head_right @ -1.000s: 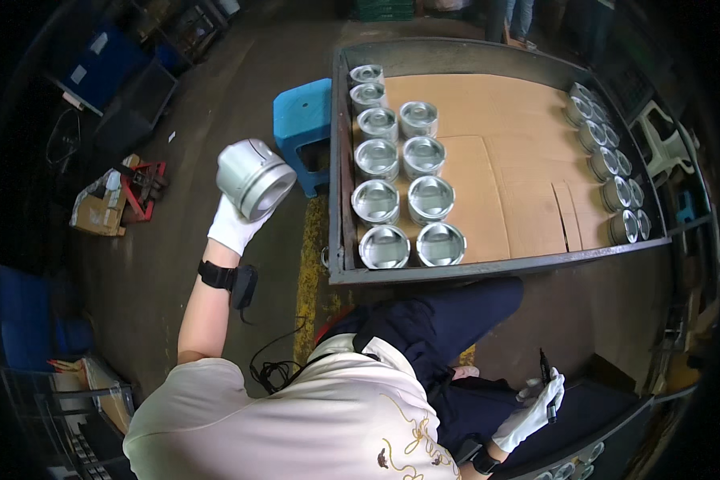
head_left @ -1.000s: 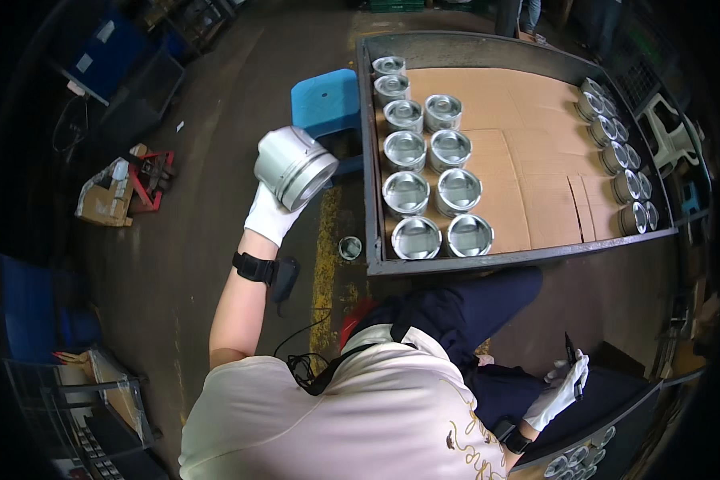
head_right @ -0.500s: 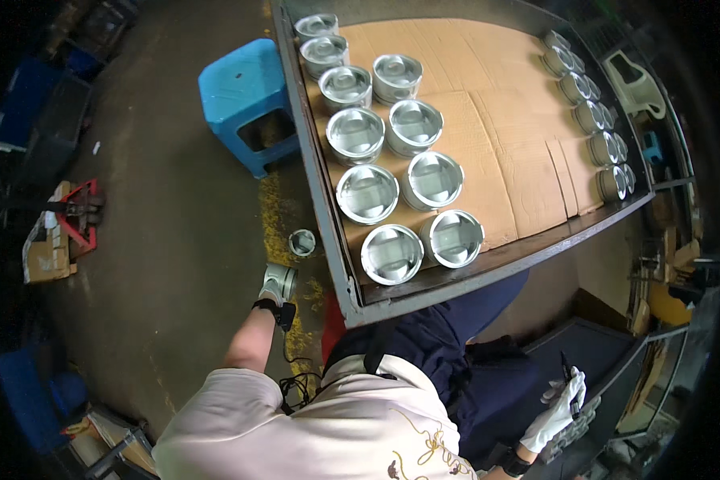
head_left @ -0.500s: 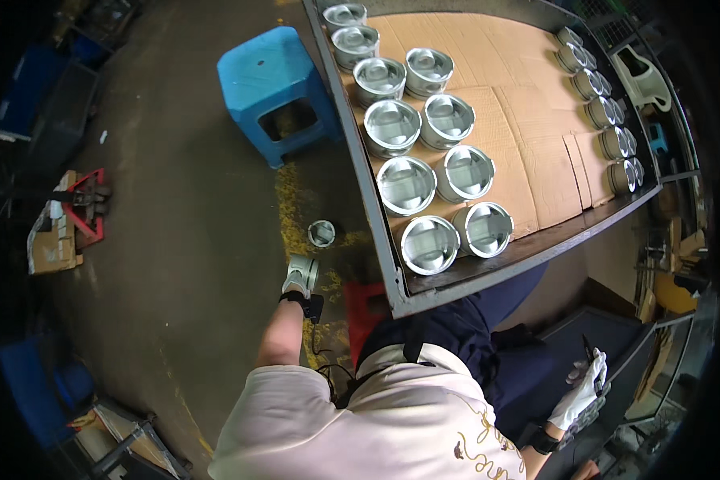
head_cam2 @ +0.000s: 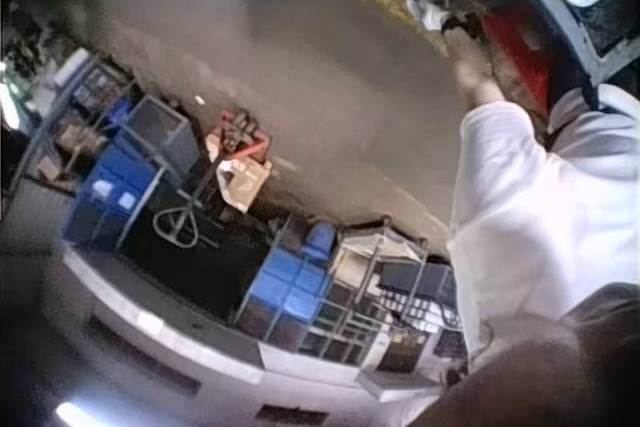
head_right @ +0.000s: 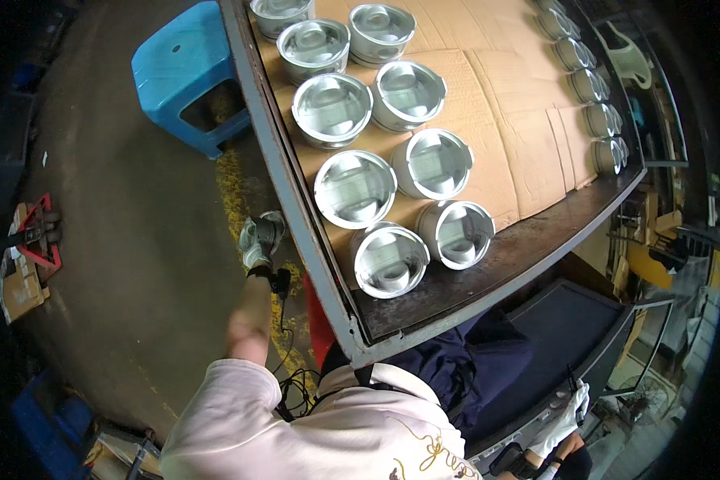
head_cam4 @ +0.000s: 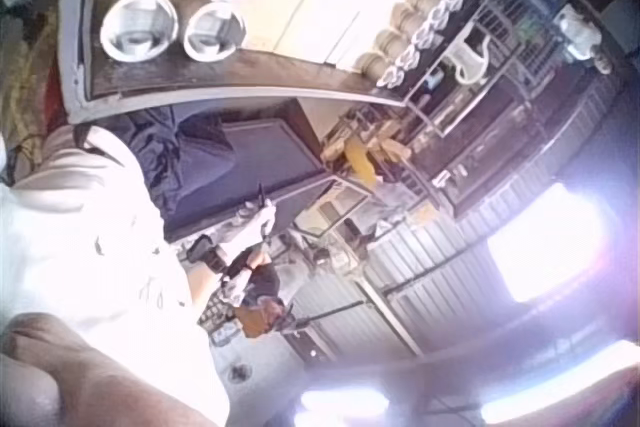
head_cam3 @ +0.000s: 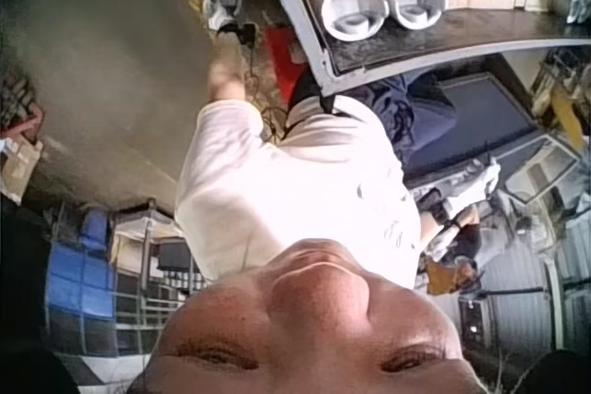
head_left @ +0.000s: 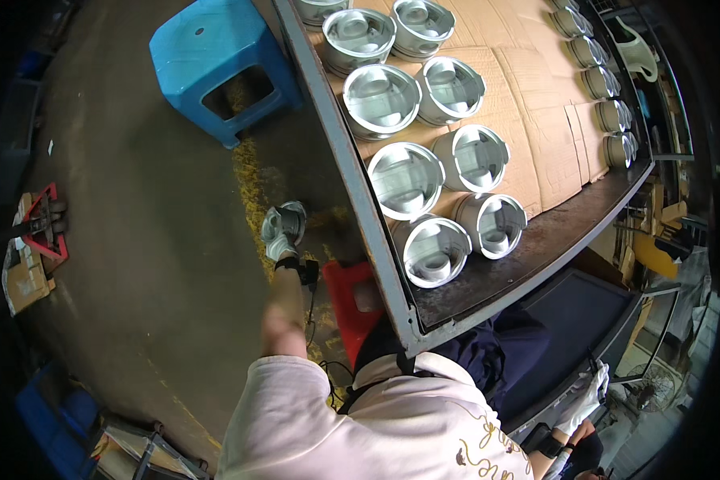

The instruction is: Inspecting, marking, and organizing metal pistons in a bin.

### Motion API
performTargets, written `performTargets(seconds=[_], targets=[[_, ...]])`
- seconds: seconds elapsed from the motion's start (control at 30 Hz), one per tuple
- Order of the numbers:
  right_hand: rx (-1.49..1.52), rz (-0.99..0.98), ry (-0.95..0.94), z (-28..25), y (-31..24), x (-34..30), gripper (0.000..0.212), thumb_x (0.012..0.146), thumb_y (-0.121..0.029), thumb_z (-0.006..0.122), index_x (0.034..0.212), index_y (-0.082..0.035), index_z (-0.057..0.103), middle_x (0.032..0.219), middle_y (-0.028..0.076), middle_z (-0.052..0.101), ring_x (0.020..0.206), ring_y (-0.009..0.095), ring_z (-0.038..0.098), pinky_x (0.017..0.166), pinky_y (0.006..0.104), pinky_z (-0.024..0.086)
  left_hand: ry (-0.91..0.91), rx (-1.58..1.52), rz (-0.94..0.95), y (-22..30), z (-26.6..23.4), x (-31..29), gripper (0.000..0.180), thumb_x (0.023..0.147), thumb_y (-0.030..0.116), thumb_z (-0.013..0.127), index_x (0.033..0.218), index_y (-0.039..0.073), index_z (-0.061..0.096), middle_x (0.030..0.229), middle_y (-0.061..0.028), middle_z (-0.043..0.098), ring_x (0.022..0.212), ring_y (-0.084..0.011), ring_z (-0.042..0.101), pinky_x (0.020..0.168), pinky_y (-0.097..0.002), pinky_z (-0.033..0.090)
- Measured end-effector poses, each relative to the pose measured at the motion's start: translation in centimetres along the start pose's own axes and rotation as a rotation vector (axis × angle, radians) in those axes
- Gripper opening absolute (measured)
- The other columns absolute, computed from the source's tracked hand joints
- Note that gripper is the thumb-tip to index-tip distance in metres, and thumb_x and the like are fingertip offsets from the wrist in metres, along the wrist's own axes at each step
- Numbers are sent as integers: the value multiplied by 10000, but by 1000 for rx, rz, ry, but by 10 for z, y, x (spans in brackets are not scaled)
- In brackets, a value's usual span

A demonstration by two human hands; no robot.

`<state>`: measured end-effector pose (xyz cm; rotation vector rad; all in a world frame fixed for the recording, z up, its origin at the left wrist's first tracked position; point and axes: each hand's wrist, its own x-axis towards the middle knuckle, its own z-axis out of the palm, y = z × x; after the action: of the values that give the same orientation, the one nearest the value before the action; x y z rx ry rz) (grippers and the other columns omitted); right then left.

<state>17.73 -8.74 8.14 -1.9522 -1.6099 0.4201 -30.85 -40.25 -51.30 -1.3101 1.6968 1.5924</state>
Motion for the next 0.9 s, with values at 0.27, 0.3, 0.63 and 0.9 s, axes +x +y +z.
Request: performTargets(seconds=[0.27,0.3,0.63,0.9], targets=[[41,99,-1,17,-5,-13,410,965,-451,514,1098,-82,634,638,-5,560,462,42,436,430,184,309,-133,6,-90,10,-30,-24,352,937,129,514,1287,131,487,819,-50,537,598,-186,479,621,-403,516],[50,100,-8,21,-7,-14,410,965,-451,514,1098,-82,634,638,-5,560,462,42,436,430,184,309,-130,2,-80,14,-35,-24,352,937,129,514,1287,131,487,819,-50,537,598,-186,479,621,-403,516],[280,80,-44,43,-11,-5,386,969,-428,520,1091,-80,635,636,-4,554,475,36,440,441,185,321,-302,-256,-186,66,-40,-84,402,988,161,366,1365,271,450,1213,-80,578,923,-262,603,873,-521,466],[677,68,-124,65,-32,14,183,980,-253,556,919,-88,608,515,-51,430,420,16,360,391,194,257,178,521,746,169,-84,-193,504,945,278,495,1402,113,362,1129,-282,615,965,-400,638,823,-469,509]])
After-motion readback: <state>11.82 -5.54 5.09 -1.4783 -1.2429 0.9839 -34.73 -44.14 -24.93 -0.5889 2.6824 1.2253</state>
